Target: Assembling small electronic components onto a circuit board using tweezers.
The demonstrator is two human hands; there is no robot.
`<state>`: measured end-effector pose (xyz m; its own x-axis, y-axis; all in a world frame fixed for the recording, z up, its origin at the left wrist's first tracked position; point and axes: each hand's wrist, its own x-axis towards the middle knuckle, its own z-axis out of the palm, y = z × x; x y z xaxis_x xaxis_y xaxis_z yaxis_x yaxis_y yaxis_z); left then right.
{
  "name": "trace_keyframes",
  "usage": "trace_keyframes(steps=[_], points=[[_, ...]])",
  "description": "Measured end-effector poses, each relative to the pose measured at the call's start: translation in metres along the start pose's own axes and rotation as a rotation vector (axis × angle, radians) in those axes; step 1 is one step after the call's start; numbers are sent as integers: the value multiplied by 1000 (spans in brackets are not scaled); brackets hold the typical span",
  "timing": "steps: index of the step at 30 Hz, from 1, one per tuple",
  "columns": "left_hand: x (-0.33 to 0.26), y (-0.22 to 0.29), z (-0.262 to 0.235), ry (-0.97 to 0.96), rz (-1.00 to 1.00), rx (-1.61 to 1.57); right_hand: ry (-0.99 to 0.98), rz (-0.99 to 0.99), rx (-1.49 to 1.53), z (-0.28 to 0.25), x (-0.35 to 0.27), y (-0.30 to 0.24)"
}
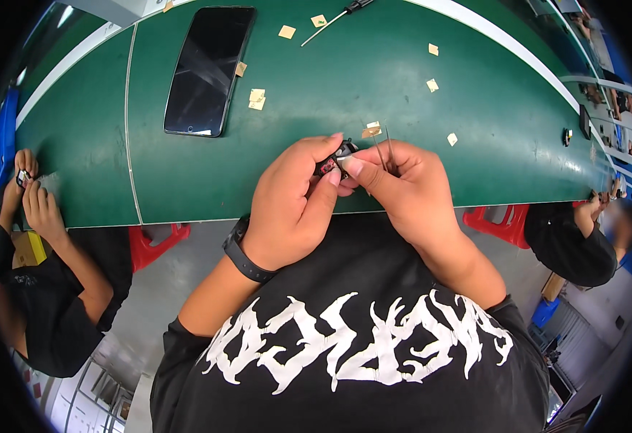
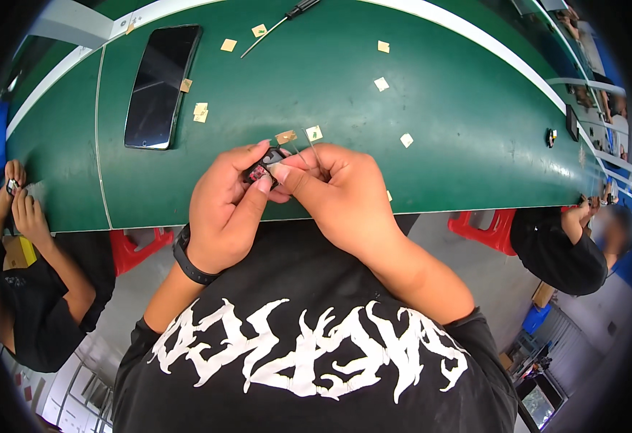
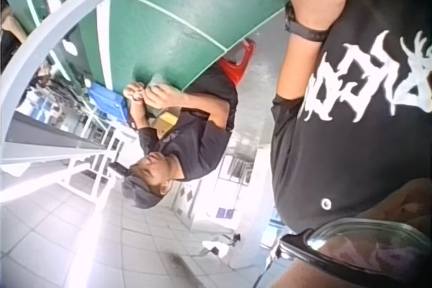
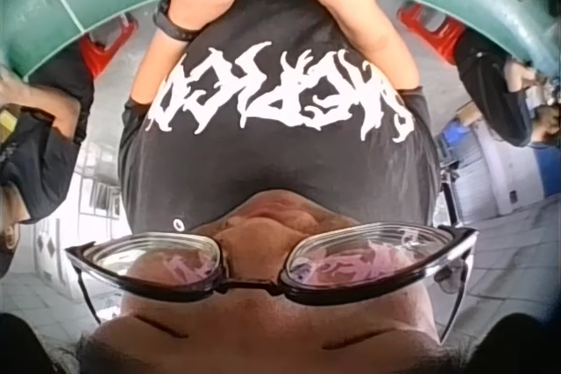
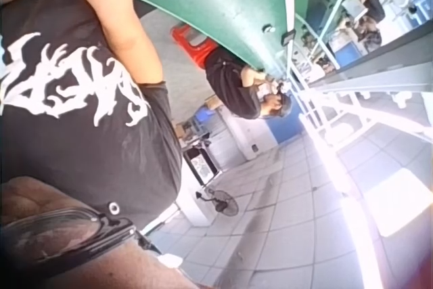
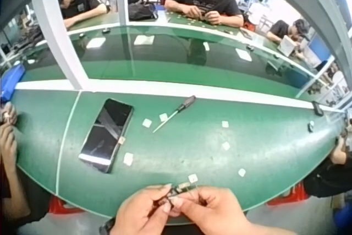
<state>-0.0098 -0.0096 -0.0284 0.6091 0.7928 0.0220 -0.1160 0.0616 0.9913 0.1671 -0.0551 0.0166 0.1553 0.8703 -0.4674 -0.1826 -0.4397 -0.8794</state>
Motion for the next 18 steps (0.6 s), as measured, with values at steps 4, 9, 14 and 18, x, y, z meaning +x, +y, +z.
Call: trace_keyframes(steps=[4, 9, 14, 18], points=[[1, 1, -2, -6, -36, -23, 3, -12, -57, 1, 2, 0], [0, 2, -6, -36, -37, -65, 26, -57, -38, 2, 3, -3], [-2, 4, -9, -64, -60, -132, 49, -93, -88, -1, 16, 0], [-3, 5, -6, 17, -43, -174, -70, -21, -31, -4, 17, -2]])
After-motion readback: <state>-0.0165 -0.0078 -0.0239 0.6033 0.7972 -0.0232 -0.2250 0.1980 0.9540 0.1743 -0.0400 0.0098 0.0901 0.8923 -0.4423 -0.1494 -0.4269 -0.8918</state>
